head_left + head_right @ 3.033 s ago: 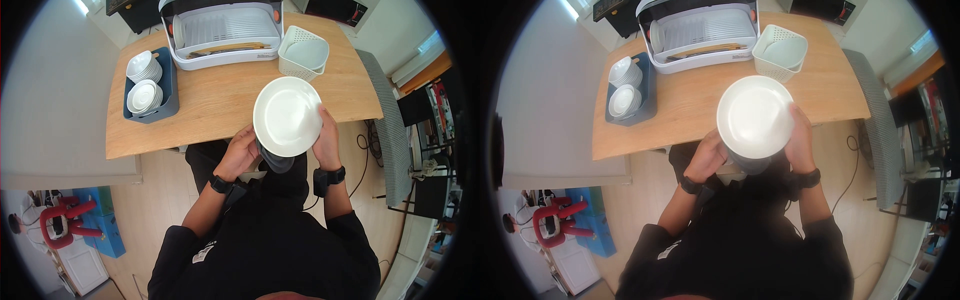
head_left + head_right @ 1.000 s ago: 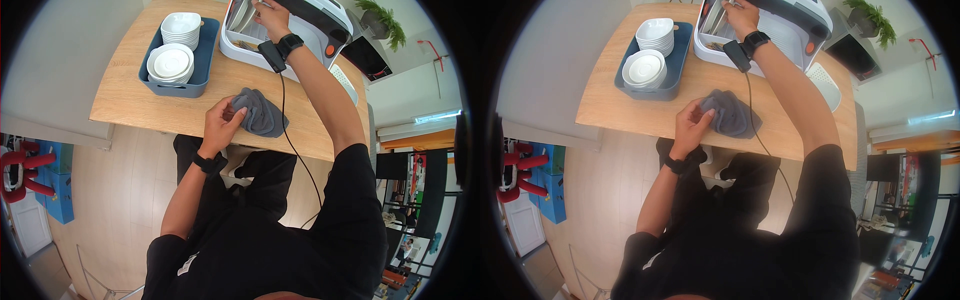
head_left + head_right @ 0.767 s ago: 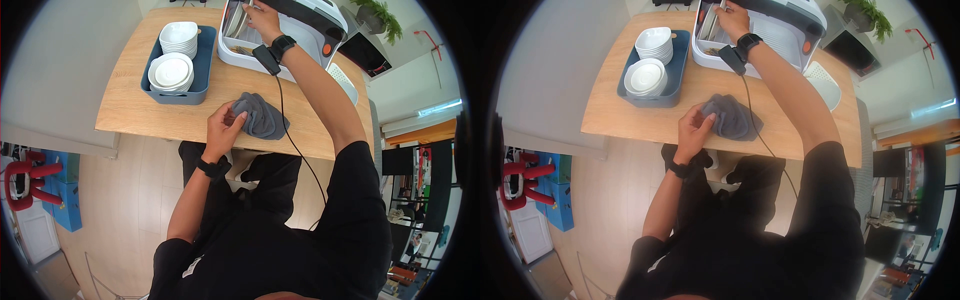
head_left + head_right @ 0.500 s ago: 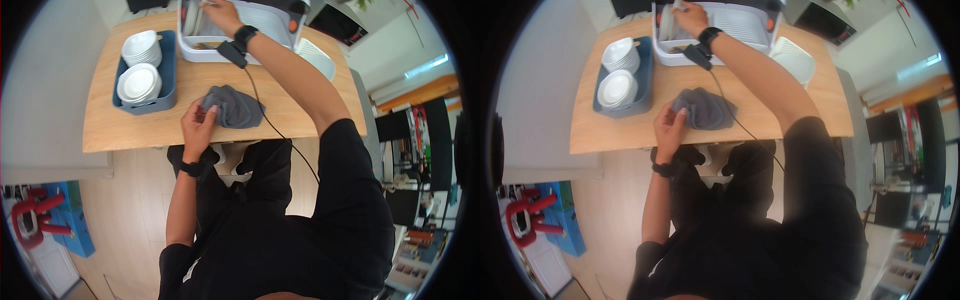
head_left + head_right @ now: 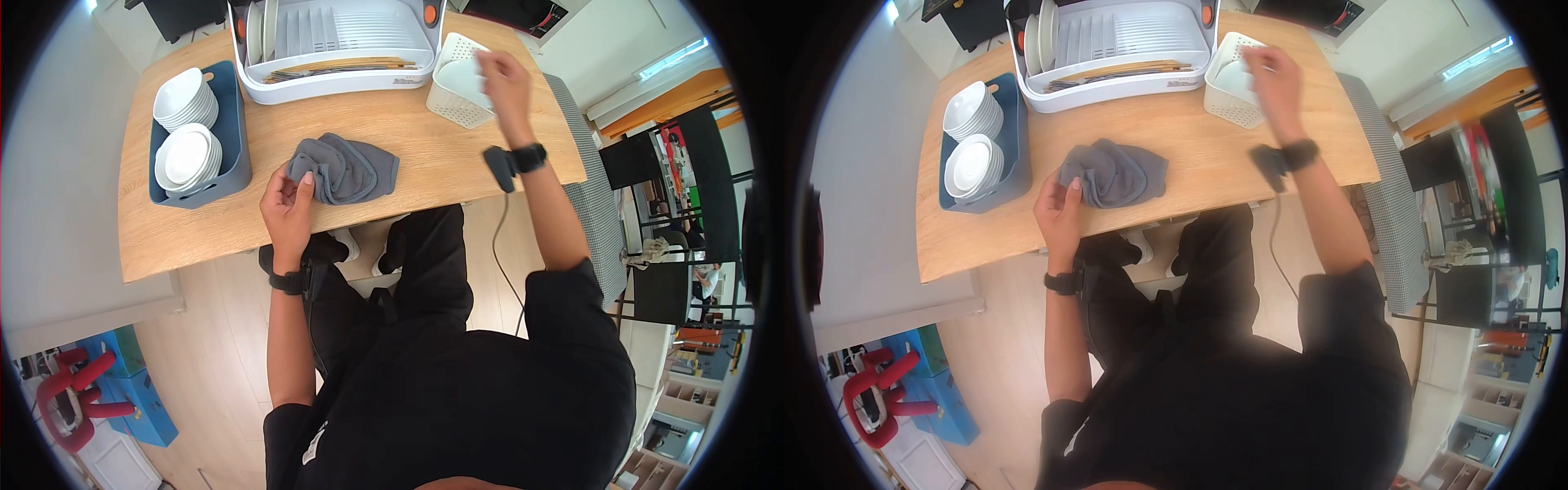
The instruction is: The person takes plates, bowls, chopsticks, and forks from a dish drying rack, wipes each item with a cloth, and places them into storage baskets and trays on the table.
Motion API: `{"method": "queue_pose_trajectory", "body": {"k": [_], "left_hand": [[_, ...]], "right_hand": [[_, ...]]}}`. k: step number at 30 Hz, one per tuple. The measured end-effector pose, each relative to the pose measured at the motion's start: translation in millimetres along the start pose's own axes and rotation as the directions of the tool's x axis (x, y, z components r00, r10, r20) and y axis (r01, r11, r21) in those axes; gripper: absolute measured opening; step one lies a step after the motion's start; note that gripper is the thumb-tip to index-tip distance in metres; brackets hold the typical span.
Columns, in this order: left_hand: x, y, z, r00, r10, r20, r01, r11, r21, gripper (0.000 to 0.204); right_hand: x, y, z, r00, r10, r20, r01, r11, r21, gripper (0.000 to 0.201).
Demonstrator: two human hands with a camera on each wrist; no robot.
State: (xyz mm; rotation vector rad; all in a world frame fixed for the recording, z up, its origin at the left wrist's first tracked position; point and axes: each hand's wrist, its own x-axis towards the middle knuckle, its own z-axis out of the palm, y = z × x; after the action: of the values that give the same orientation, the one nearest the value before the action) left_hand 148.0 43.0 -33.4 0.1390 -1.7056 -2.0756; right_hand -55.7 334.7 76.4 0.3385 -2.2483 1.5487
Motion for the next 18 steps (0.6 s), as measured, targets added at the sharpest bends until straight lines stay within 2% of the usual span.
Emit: {"method": "queue_pose_trajectory", "body": {"k": [2, 3, 4, 5, 6, 8, 9, 11, 12, 14, 16, 18], "left_hand": [[1, -1, 1, 1.0, 0.002, -0.003, -0.002, 1.0, -0.011, 0.033], [1, -1, 1, 1.0, -0.006, -0.011, 0.005, 1.0, -0.011, 0.032], [1, -1, 1, 1.0, -0.013, -0.017, 0.013, 1.0, -0.01, 0.032], [2, -1, 1, 1.0, -0.013, -0.007, 0.013, 1.0, 0.0, 0.032], [2, -2, 1, 1.0, -0.001, -0.015, 0.001, 1.0, 0.01, 0.031], [2, -2, 0, 1.0, 0.013, -0.019, -0.012, 0.999, 0.03, 0.03], [3, -3, 1, 0.999, 0.017, -0.031, -0.016, 1.0, 0.027, 0.029], [1, -4, 1, 0.999, 0.024, -0.04, -0.022, 0.999, 0.033, 0.028], [0, -4, 1, 0.999, 0.02, -0.049, -0.017, 0.998, 0.059, 0.027], [-2, -5, 0, 0.997, 0.026, -0.068, -0.019, 0.995, 0.099, 0.027], [-2, -6, 5, 0.996, 0.056, -0.072, -0.053, 0.998, 0.038, 0.027], [-1, -5, 4, 0.995, 0.059, -0.085, -0.053, 0.995, 0.079, 0.027]], "right_hand": [[6, 52, -47, 0.97, -0.099, -0.223, 0.057, 0.981, -0.186, 0.029], [3, 56, -63, 0.969, -0.092, -0.23, 0.051, 0.982, -0.181, 0.029], [-3, 54, -77, 0.973, 0.147, -0.18, -0.178, 0.968, -0.174, 0.036], [-7, 53, -85, 0.917, 0.378, -0.127, -0.396, 0.901, -0.178, 0.043], [-8, 50, -87, 0.914, 0.384, -0.133, -0.402, 0.9, -0.168, 0.043], [-10, 41, -85, 0.83, 0.558, 0.007, -0.541, 0.807, -0.237, 0.053], [-10, 43, -84, 0.828, 0.56, 0.008, -0.544, 0.808, -0.227, 0.053], [-4, 48, -82, 0.797, 0.589, 0.133, -0.547, 0.797, -0.255, 0.055], [0, 51, -83, 0.797, 0.588, 0.136, -0.548, 0.8, -0.245, 0.055], [8, 57, -81, 0.815, 0.542, 0.207, -0.466, 0.824, -0.322, 0.055], [15, 62, -81, 0.812, 0.536, 0.233, -0.441, 0.823, -0.356, 0.054], [21, 66, -80, 0.802, 0.534, 0.266, -0.415, 0.82, -0.395, 0.053]]}}
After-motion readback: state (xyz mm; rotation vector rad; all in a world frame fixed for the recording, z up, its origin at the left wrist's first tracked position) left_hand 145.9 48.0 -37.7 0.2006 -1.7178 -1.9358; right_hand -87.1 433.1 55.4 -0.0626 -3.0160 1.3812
